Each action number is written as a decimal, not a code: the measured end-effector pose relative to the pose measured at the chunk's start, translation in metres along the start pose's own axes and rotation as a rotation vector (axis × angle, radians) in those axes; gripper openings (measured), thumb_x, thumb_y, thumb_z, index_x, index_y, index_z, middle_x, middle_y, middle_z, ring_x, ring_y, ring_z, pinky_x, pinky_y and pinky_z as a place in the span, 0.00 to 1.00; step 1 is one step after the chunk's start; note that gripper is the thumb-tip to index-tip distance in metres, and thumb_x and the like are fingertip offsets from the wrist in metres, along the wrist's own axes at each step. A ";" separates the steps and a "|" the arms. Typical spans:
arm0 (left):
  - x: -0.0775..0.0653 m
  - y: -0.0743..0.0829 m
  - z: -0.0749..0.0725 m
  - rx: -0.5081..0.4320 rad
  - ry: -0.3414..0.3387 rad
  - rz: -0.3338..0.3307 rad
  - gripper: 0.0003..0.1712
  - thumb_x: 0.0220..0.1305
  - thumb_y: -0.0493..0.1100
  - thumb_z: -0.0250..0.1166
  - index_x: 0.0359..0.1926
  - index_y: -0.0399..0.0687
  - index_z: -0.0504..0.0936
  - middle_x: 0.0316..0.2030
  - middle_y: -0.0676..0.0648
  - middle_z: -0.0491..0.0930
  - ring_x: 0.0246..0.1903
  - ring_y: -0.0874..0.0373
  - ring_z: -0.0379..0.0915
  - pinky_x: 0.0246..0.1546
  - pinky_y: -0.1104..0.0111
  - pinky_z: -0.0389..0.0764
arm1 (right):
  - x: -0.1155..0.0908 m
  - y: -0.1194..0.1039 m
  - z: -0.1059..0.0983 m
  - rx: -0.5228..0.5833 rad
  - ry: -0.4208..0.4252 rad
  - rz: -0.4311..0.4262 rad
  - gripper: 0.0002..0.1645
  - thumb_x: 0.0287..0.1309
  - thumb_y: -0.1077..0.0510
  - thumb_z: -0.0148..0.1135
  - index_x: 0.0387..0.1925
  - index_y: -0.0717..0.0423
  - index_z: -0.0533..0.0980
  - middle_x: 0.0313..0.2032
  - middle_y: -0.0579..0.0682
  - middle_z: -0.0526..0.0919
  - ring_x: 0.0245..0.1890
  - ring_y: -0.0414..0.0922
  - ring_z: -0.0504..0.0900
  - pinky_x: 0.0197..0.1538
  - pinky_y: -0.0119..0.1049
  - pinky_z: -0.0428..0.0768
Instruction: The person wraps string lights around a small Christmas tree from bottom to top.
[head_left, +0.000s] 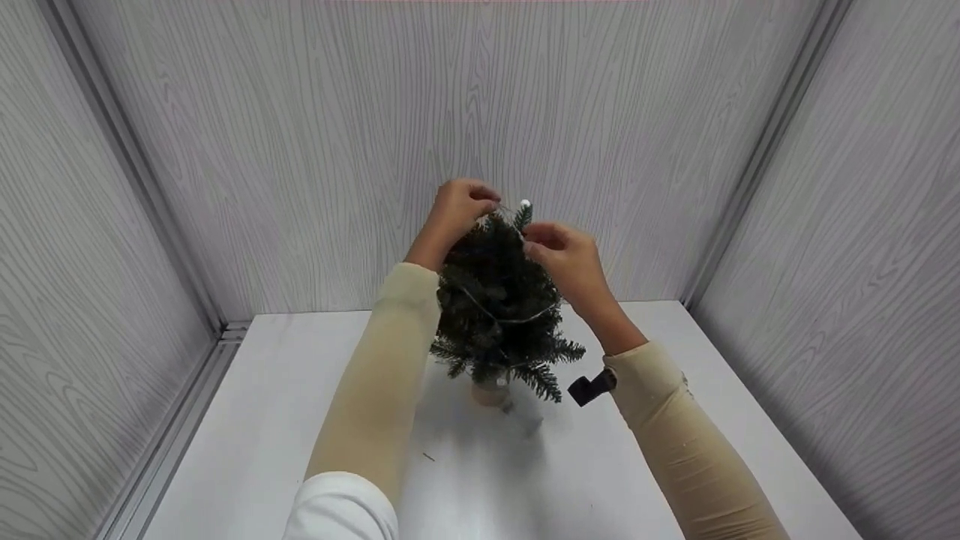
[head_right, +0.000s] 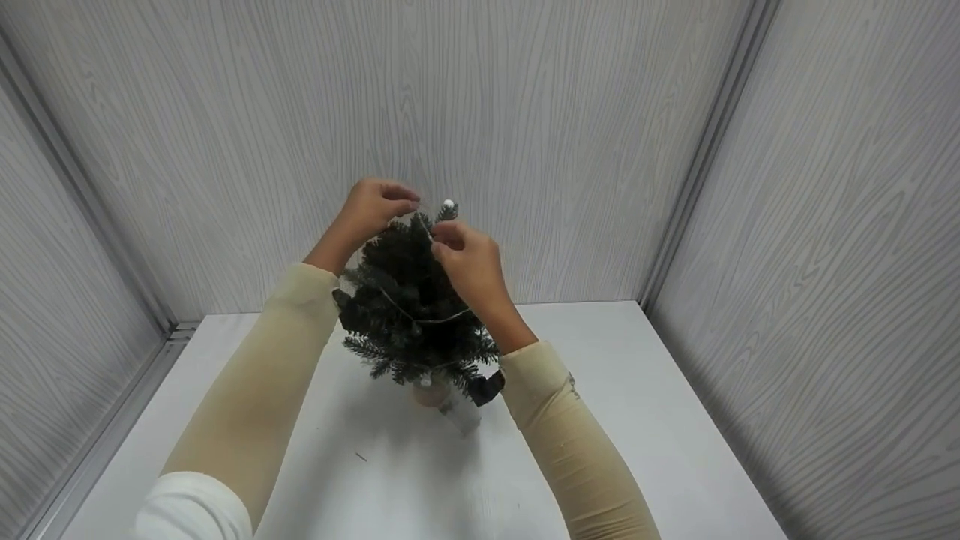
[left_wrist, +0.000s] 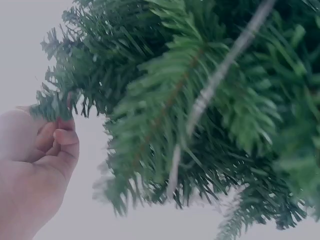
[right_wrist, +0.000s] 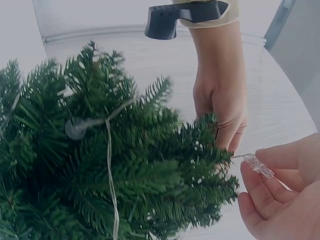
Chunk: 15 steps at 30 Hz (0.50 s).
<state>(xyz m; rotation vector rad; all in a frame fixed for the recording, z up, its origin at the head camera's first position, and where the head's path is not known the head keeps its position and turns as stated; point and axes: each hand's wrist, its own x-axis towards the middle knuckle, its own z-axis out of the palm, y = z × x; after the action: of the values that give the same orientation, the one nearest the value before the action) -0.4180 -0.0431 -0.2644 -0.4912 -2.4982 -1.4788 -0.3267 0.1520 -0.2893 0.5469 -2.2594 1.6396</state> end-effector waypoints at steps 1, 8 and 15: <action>-0.001 -0.002 0.000 -0.005 0.000 0.004 0.11 0.73 0.40 0.62 0.51 0.45 0.87 0.51 0.46 0.85 0.50 0.53 0.80 0.51 0.61 0.80 | -0.001 0.000 0.001 0.003 -0.004 -0.002 0.16 0.66 0.63 0.64 0.53 0.64 0.81 0.50 0.63 0.84 0.46 0.46 0.84 0.51 0.42 0.83; -0.009 -0.013 0.000 -0.035 0.011 0.033 0.11 0.73 0.41 0.63 0.51 0.47 0.87 0.51 0.46 0.85 0.47 0.52 0.80 0.48 0.62 0.80 | -0.007 0.003 0.010 -0.024 -0.048 -0.041 0.15 0.67 0.62 0.64 0.53 0.61 0.82 0.48 0.62 0.85 0.44 0.46 0.84 0.48 0.37 0.82; -0.017 -0.023 -0.002 -0.062 0.008 0.045 0.11 0.73 0.39 0.61 0.50 0.47 0.88 0.51 0.46 0.85 0.39 0.56 0.78 0.42 0.65 0.78 | -0.013 0.009 0.013 0.006 -0.095 -0.039 0.14 0.67 0.62 0.64 0.52 0.63 0.81 0.46 0.62 0.84 0.42 0.46 0.84 0.49 0.38 0.83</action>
<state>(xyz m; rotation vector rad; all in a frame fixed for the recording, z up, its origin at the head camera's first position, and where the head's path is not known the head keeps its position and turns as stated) -0.4113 -0.0580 -0.2875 -0.5478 -2.4247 -1.5421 -0.3197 0.1435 -0.3066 0.6793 -2.2956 1.6339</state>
